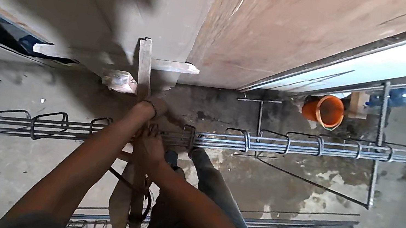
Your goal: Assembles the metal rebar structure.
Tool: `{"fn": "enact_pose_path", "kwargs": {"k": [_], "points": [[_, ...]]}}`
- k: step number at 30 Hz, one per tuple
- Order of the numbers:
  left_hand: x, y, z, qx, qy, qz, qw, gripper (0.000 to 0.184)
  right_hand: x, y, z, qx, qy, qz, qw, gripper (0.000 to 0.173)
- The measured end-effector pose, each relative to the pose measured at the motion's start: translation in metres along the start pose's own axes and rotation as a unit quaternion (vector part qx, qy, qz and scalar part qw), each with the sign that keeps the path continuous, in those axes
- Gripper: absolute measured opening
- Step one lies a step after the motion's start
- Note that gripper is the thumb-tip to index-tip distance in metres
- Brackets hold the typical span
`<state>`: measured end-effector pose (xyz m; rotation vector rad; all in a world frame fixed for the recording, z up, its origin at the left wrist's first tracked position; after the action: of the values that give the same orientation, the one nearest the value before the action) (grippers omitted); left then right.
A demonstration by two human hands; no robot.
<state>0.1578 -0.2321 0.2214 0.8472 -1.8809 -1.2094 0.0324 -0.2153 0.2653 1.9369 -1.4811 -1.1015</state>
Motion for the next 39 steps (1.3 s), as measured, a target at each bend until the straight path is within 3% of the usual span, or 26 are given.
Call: {"fn": "enact_pose_path", "kwargs": {"k": [3,5,11,16,18,24,26,30,35,39], "points": [[-0.002,0.019,0.015,0.073,0.110,0.003,0.991,0.031,0.015,0.011,-0.019,0.067,0.011,-0.038,0.997,0.036],[-0.016,0.013,0.032,0.142,0.203,0.021,0.969,0.029,0.030,0.013,-0.029,0.032,-0.015,-0.036,0.999,0.030],[-0.036,0.027,0.086,0.253,0.516,0.057,0.816,0.033,0.085,-0.016,-0.049,-0.028,-0.136,0.005,0.990,0.033],[-0.013,0.030,0.123,0.354,0.596,0.030,0.720,0.039,0.116,-0.059,-0.052,-0.066,-0.154,-0.070,0.983,0.025],[-0.009,0.028,0.131,0.370,0.599,0.001,0.710,0.040,0.127,-0.073,-0.049,-0.079,-0.172,-0.098,0.977,0.025],[0.009,0.032,0.143,0.447,0.509,-0.116,0.726,0.029,0.155,-0.084,-0.044,-0.098,-0.150,-0.095,0.979,0.027],[0.013,0.032,0.144,0.461,0.507,-0.132,0.716,0.029,0.163,-0.074,-0.056,-0.099,-0.102,-0.099,0.985,0.024],[0.017,0.028,0.149,0.494,0.513,-0.136,0.688,0.029,0.193,-0.072,-0.062,-0.060,0.028,-0.020,0.998,0.017],[0.016,0.026,0.153,0.525,0.508,-0.133,0.670,0.027,0.186,-0.094,-0.050,-0.048,-0.232,-0.037,0.971,0.028],[0.016,0.027,0.153,0.553,0.490,-0.118,0.663,0.025,0.189,-0.112,-0.030,-0.100,-0.320,-0.011,0.942,0.033]]}}
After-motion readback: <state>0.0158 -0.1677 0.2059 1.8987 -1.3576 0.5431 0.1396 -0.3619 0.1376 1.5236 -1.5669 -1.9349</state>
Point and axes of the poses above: each hand's wrist, its own y-axis away from the middle knuckle, its own z-axis out of the palm, x = y × z, the point moved 5 cm from there along -y, towards the middle knuckle, and after that the axes turned 9 degrees about -x, right-handed, at the moved point
